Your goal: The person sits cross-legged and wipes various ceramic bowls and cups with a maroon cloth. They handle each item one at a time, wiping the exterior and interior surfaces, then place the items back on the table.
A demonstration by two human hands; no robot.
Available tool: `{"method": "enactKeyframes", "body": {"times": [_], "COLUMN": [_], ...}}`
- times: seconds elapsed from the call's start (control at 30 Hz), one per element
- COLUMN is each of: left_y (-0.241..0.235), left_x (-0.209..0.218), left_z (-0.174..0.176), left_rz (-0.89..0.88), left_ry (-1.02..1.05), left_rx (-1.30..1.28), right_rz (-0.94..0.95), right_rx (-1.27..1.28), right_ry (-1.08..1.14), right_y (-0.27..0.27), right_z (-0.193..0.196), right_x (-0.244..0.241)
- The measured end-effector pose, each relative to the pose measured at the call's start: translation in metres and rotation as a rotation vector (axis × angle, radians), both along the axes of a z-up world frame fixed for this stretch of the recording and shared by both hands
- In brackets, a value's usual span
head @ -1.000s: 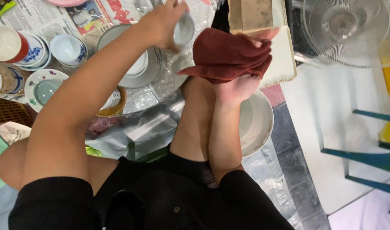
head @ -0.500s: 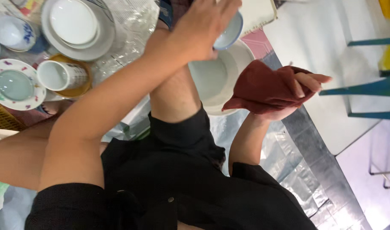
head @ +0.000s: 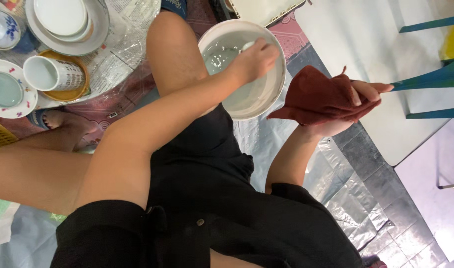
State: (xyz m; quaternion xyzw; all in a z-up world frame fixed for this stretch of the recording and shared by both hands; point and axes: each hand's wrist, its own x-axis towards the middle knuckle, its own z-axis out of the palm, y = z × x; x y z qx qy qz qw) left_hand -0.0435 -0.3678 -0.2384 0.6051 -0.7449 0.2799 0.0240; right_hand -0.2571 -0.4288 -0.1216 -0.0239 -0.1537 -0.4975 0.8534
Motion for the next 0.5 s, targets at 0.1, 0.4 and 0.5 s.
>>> {"method": "enactKeyframes", "body": {"times": [0.1,0.4,0.5], "left_y": [0.011,0.106,0.159], "left_x": [-0.010,0.021,0.041], "left_z": [0.012,0.120,0.136], "left_rz": [0.047,0.039,-0.078], "left_ry": [-0.035,1.468,1.500], "left_rx": [-0.015,0.173,-0.094], "right_rz": [0.010,0.090,0.222], "right_rx": [0.083,-0.159,-0.320], "right_ry": [0.011,0.423,0.353], "right_y": [0.001,0.002,0.031], "right_z": [0.004,0.034,0.060], "right_x": [0.002,0.083,0.129]}}
